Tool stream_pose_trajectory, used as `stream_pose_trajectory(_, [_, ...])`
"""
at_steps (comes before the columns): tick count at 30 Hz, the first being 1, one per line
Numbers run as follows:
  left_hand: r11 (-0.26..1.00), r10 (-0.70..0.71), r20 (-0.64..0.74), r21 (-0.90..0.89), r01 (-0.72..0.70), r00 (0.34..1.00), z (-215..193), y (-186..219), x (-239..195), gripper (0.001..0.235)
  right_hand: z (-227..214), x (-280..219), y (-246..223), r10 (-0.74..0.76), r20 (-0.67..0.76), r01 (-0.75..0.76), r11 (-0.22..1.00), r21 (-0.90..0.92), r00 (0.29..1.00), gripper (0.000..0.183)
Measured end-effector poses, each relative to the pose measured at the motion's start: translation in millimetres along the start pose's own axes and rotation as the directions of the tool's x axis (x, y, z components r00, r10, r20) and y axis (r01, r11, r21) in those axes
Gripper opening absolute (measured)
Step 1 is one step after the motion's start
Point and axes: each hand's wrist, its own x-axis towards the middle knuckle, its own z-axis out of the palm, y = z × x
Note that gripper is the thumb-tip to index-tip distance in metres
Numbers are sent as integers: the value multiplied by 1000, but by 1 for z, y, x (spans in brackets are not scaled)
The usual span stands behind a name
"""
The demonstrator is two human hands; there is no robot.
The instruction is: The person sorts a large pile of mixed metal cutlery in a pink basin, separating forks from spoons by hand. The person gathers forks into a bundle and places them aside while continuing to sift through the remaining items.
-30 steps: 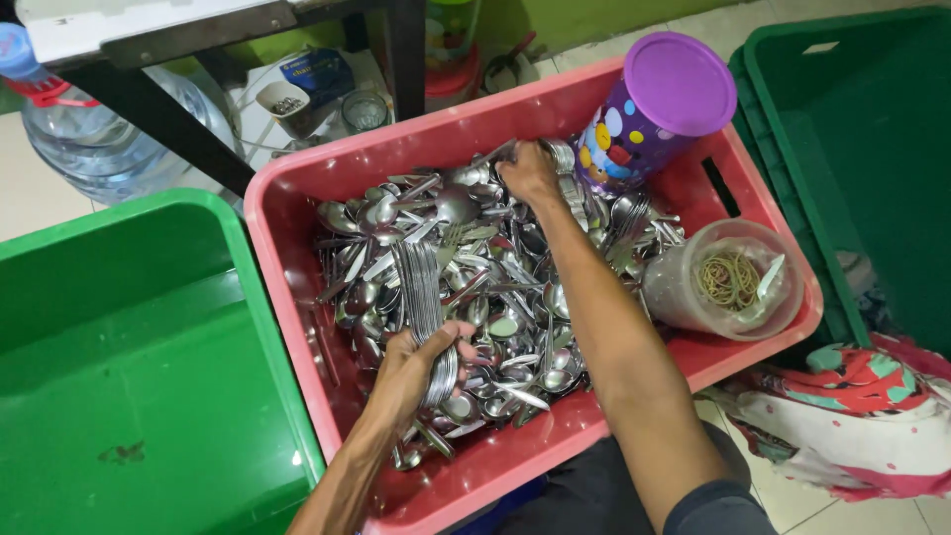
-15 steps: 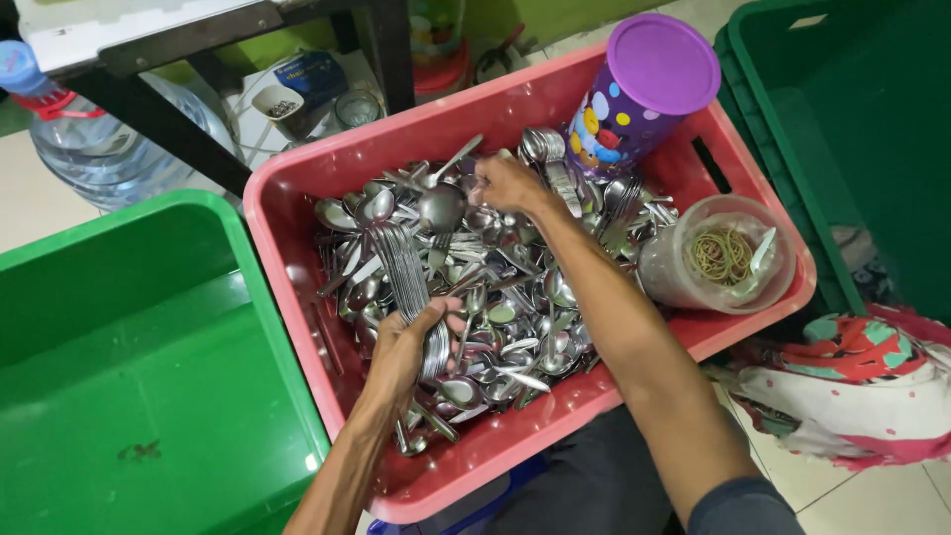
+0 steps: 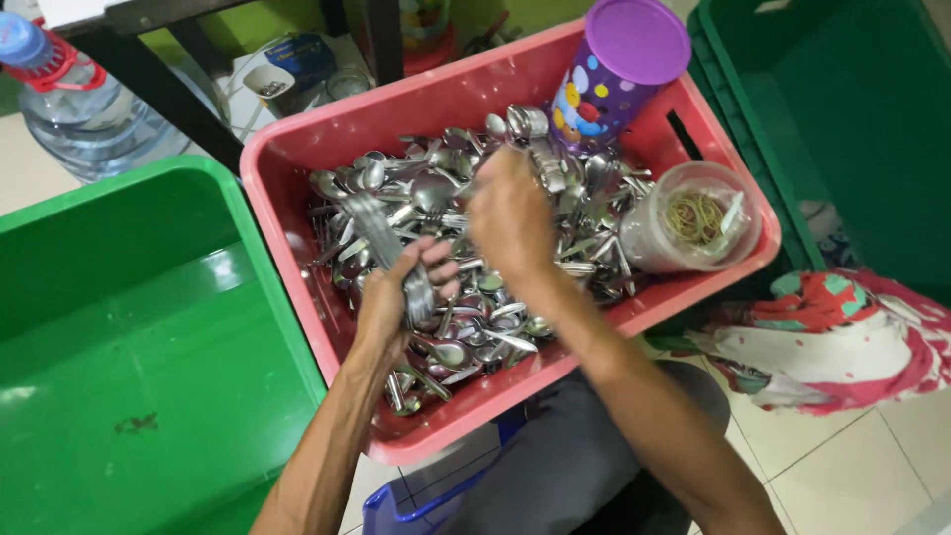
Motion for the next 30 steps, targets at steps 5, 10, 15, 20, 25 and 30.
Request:
stream_pose_trajectory(5, [982, 188, -159, 24, -186, 969, -18, -7, 11, 38, 63, -72, -29, 2, 409, -90, 976, 196, 912, 33])
stream_pose_trajectory(10, [980, 200, -159, 27, -198, 967, -18, -1, 7, 38, 42, -70, -49, -102, 300, -19, 927, 374, 949, 16])
stream_pose_trajectory(15, [996, 74, -202, -37, -83, 977, -35, -17, 29, 30, 83, -38, 8, 41, 357, -297, 644, 705, 933, 12])
stream_pose_trajectory(20, [999, 29, -131, 23, -26, 991, -14, -7, 10, 34, 136, -5, 55, 285, 442, -272, 958, -94, 851, 31])
stream_pose_trajectory(25, [999, 17, -134, -28, -21, 991, -20, -6, 19, 38, 163, -19, 79, -62, 335, 182, 922, -342, 940, 23])
stream_pose_trajectory(30, [997, 14, -143, -72, -25, 990, -20, -9, 17, 37, 135, -12, 53, -265, 112, 286, 840, -460, 958, 10])
